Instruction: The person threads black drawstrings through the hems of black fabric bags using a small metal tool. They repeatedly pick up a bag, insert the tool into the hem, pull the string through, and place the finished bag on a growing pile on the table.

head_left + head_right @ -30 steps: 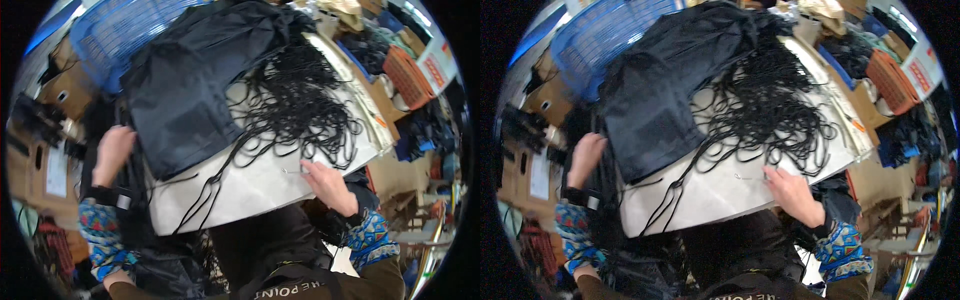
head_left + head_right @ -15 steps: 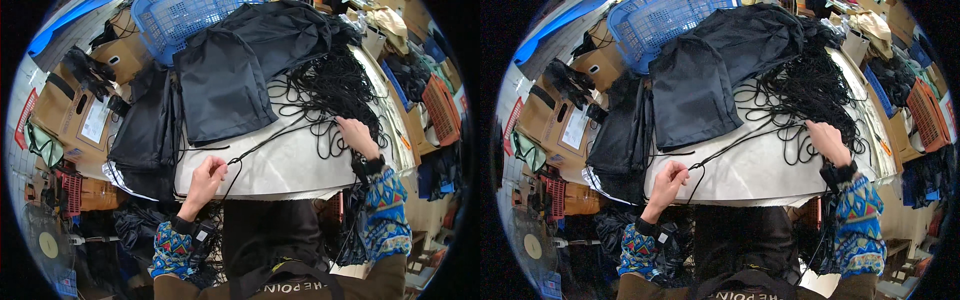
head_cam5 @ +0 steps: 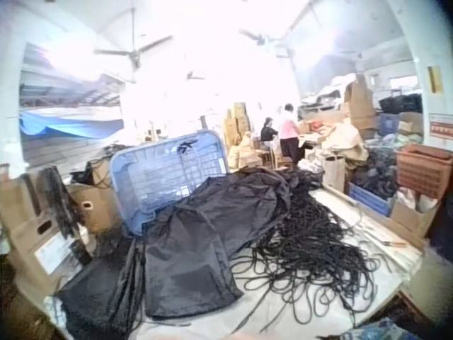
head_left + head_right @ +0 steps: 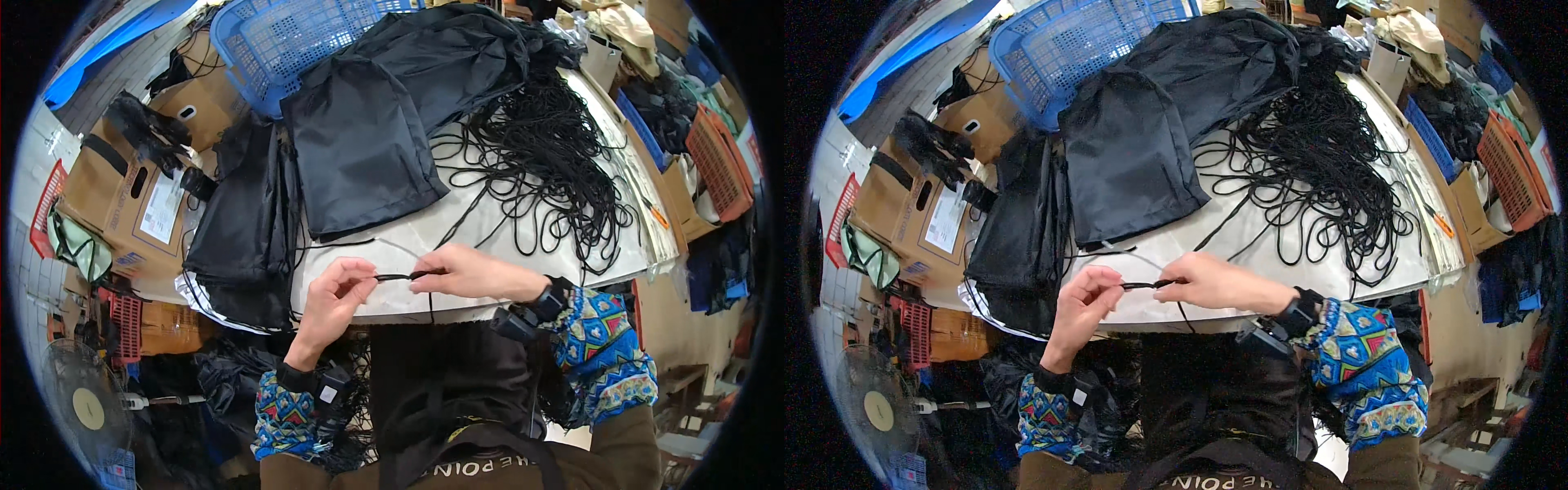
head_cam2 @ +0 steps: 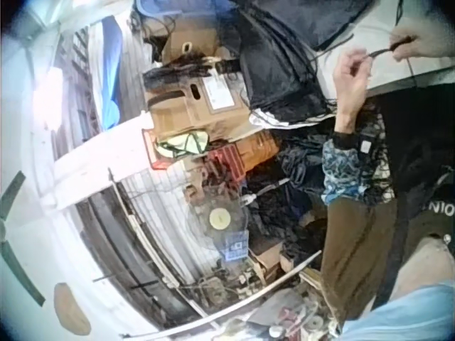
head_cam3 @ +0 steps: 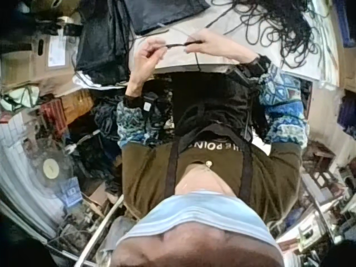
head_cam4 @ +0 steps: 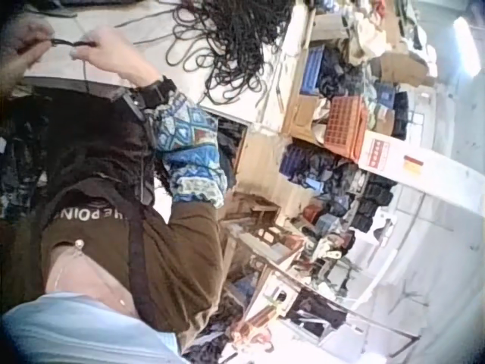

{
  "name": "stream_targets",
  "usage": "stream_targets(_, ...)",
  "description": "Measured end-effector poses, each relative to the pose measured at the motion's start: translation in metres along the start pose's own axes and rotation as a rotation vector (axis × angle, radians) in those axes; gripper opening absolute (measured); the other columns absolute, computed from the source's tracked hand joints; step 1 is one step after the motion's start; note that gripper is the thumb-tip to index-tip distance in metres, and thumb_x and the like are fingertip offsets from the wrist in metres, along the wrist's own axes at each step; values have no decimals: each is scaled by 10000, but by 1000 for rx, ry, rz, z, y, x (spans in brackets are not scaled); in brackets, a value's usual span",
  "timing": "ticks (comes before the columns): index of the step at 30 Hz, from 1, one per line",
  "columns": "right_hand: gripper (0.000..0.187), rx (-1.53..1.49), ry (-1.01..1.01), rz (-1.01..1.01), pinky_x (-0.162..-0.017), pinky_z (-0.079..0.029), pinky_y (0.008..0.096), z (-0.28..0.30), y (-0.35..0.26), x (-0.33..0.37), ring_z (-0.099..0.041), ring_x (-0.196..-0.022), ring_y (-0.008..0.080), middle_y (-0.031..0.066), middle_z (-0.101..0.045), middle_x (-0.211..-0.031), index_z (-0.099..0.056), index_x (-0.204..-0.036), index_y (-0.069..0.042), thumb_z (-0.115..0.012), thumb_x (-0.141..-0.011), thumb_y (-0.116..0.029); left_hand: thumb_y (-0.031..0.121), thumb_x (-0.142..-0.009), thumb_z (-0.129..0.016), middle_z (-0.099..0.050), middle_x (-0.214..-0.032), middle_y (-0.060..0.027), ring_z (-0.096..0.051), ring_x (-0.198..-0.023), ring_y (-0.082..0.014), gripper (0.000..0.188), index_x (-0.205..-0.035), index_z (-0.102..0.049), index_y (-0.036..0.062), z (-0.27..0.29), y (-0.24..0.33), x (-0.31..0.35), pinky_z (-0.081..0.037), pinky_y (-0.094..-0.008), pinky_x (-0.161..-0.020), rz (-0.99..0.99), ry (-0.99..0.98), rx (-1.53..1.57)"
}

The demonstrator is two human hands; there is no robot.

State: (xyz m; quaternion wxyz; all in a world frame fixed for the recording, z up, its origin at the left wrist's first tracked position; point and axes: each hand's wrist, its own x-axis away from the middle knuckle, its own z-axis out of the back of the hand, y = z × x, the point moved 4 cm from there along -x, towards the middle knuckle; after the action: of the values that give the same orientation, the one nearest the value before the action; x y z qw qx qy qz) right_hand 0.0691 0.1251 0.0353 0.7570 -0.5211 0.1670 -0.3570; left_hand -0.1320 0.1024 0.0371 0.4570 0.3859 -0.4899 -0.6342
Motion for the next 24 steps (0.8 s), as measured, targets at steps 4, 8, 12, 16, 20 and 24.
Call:
stream_targets(4,228,-41,55,-57,-533,-345,250,11,-13,21,-427,-607,60,-23,-510,-626,-661,-885,-19,-593,-892,-237,16,-851,-627,-629,-913,-20,-586,-836,-67,150,-992,-577,5,6,-10,0,-443,-193,-737,-3,39,58)
stream_targets(8,208,-234,146,-174,-453,-215,229,25,-15,44,-300,-513,21,-84,-388,-562,-642,-820,-39,-585,-897,-224,18,-856,-620,-640,-896,-18,-581,-818,-65,149,-1002,-595,12,30,-29,0,-432,-179,-722,56,181,261)
stream_targets(12,256,-459,270,-242,-421,-167,223,26,-6,50,-242,-471,13,-98,-335,-547,-584,-757,-56,-564,-922,-249,29,-858,-616,-630,-872,-7,-521,-708,-27,179,-1035,-622,9,22,-21,4,-398,-163,-619,224,-10,182)
stream_targets(16,284,-541,310,-263,-409,-150,218,28,-5,46,-219,-457,18,-100,-296,-537,-530,-737,-71,-543,-939,-270,61,-848,-628,-607,-814,-3,-473,-654,-43,120,-940,-669,-6,9,0,7,-388,-195,-587,-46,-116,-131)
stream_targets(20,295,-598,311,-282,-408,-149,212,27,-6,48,-216,-451,16,-103,-292,-534,-509,-712,-79,-534,-942,-262,148,-891,-598,-511,-632,42,-435,-581,-26,174,-876,-670,-10,19,-5,5,-335,-178,-521,-74,14,-195)
stream_targets(24,295,-731,309,-333,-390,-142,219,19,-8,57,-197,-426,18,-110,-273,-513,-505,-702,-79,-536,-940,-251,183,-913,-575,-418,-542,88,-317,-461,-6,227,-836,-653,-15,27,-29,8,-228,-190,-439,164,100,182)
